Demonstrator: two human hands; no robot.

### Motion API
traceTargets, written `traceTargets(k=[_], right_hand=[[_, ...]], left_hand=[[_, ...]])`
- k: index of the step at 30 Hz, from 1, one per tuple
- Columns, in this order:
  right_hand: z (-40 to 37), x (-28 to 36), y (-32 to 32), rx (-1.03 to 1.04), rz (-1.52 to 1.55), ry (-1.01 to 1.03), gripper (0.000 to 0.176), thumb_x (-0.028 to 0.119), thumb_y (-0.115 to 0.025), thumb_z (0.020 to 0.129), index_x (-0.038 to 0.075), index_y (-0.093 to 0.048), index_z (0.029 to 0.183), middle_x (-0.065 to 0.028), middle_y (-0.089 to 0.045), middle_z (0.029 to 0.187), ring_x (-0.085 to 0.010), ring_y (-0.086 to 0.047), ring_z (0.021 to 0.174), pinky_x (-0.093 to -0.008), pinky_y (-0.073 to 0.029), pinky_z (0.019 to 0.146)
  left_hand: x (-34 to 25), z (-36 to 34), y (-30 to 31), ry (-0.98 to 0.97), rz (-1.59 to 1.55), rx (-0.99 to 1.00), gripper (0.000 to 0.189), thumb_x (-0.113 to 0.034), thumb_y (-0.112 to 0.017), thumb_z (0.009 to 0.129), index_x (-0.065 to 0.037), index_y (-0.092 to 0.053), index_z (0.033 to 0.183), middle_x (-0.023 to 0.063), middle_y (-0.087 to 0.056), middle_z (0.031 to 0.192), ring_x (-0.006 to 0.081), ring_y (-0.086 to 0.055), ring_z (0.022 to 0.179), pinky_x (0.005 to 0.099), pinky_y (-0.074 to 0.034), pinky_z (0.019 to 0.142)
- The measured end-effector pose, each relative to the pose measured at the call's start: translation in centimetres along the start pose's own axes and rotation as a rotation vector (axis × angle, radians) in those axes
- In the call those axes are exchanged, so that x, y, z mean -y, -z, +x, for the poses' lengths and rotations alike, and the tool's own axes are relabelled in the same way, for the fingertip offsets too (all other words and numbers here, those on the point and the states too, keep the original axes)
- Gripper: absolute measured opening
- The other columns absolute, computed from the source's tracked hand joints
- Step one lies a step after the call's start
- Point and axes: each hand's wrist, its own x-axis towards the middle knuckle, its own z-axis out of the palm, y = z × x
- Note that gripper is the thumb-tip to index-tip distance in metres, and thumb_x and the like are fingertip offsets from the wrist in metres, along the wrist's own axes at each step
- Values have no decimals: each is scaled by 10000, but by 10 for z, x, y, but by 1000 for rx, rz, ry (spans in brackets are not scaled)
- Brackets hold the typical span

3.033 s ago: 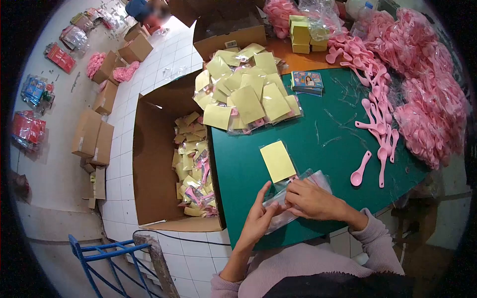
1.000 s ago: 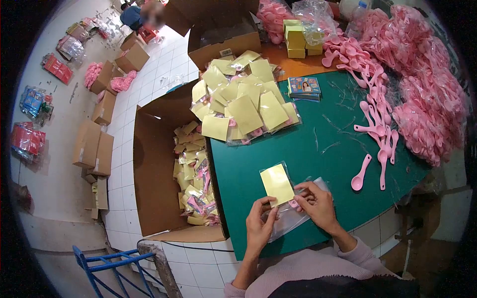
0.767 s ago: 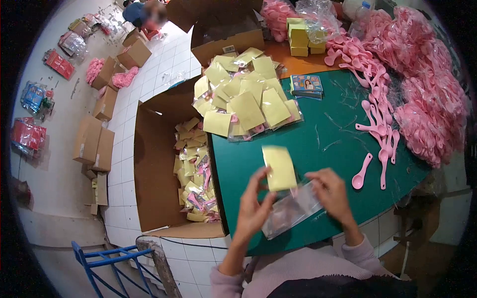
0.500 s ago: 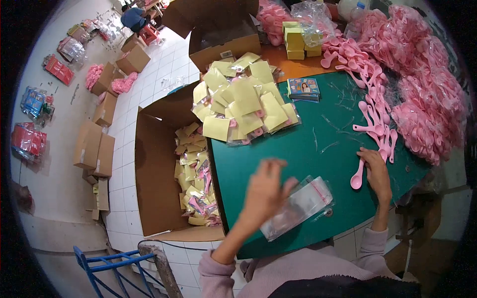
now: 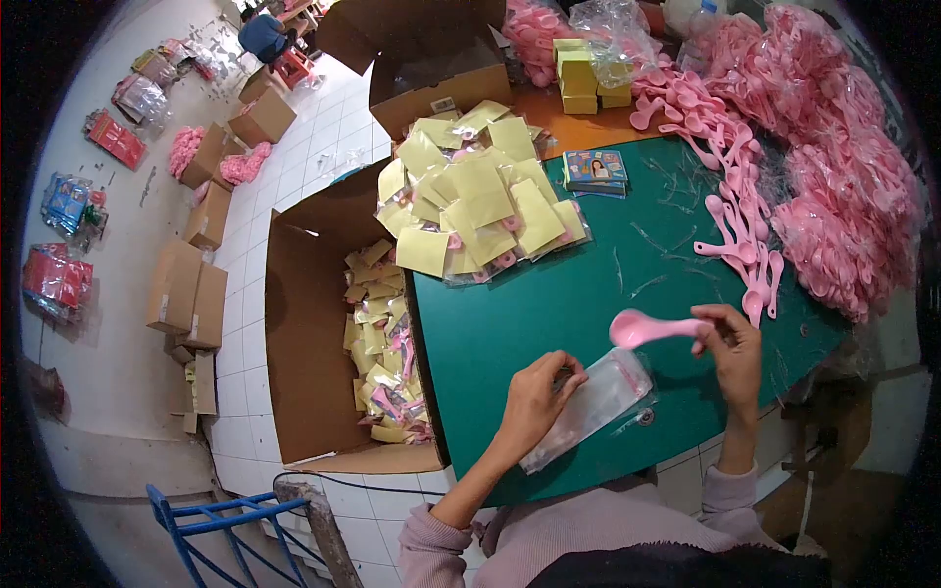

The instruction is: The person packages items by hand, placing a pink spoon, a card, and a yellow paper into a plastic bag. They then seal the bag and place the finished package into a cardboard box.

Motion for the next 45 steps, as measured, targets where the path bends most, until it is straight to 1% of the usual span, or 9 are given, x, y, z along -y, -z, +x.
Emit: traceTargets(k=[3,6,10,16,29,37,41,43,45], right_hand=[[-1,-2,-12,19,27,-44,134,11,-585,776,2,-531,898,-30,-545,730,-85,-524,580,-217,-425,510],[-1,1,-17,68,-416,54,121,40,-608,761,5,-511,823,-61,-549,654,-86,-539,577,-232,-428,509],[-1,3,-17,90,-401,5,99,33,-602,771,0,-538,840,-57,-567,692,-83,-539,587,-216,-433,519],[-2,17,-35,-30,3,164,128,2,-592,785,-18,-583,911,-48,-580,745,-72,-548,625,-189,-451,551],[2,33,-44,53,-57,230,110,32,-612,778,-24,-593,871,-66,-600,752,-91,-563,601,-206,-452,533],[7,36,-54,311,-156,201,156,65,-630,773,-10,-577,900,-73,-615,758,-94,-584,622,-227,-470,555],[20,39,-60,303,-81,145,137,66,-639,767,-7,-555,846,-65,-610,746,-91,-585,625,-220,-474,560],[28,43,-63,313,-66,157,130,61,-642,762,-5,-550,825,-64,-607,740,-92,-586,627,-217,-474,560],[36,39,-69,483,-5,196,159,162,-591,824,5,-567,839,-68,-601,789,-115,-589,709,-241,-480,624]], left_hand=[[1,-2,2,-38,-44,-15,144,-74,-628,763,-2,-553,863,99,-613,917,201,-617,810,288,-493,701],[-4,-6,11,-74,-104,-51,130,-83,-605,793,10,-550,866,98,-621,927,182,-616,851,284,-498,731],[-2,-11,23,259,-614,78,130,-92,-570,833,32,-534,834,127,-618,922,182,-610,866,281,-511,736],[-1,-10,27,367,-817,204,119,-91,-580,829,19,-538,850,132,-632,863,171,-625,829,256,-517,702],[-2,-13,26,344,-843,55,107,-63,-602,805,7,-532,844,96,-621,816,133,-611,761,240,-504,682],[6,-10,12,170,-647,184,245,-119,-579,835,14,-554,1039,68,-608,964,117,-584,854,250,-478,764],[6,-8,17,186,-612,223,286,-217,-483,897,2,-563,1062,58,-614,938,125,-573,888,271,-468,785],[-4,-7,30,219,-648,367,371,-225,-365,939,75,-490,1118,151,-577,1062,190,-558,979,297,-445,860],[-12,-4,36,251,-779,330,359,-243,-389,936,59,-549,1047,113,-622,949,144,-585,880,256,-471,762]])
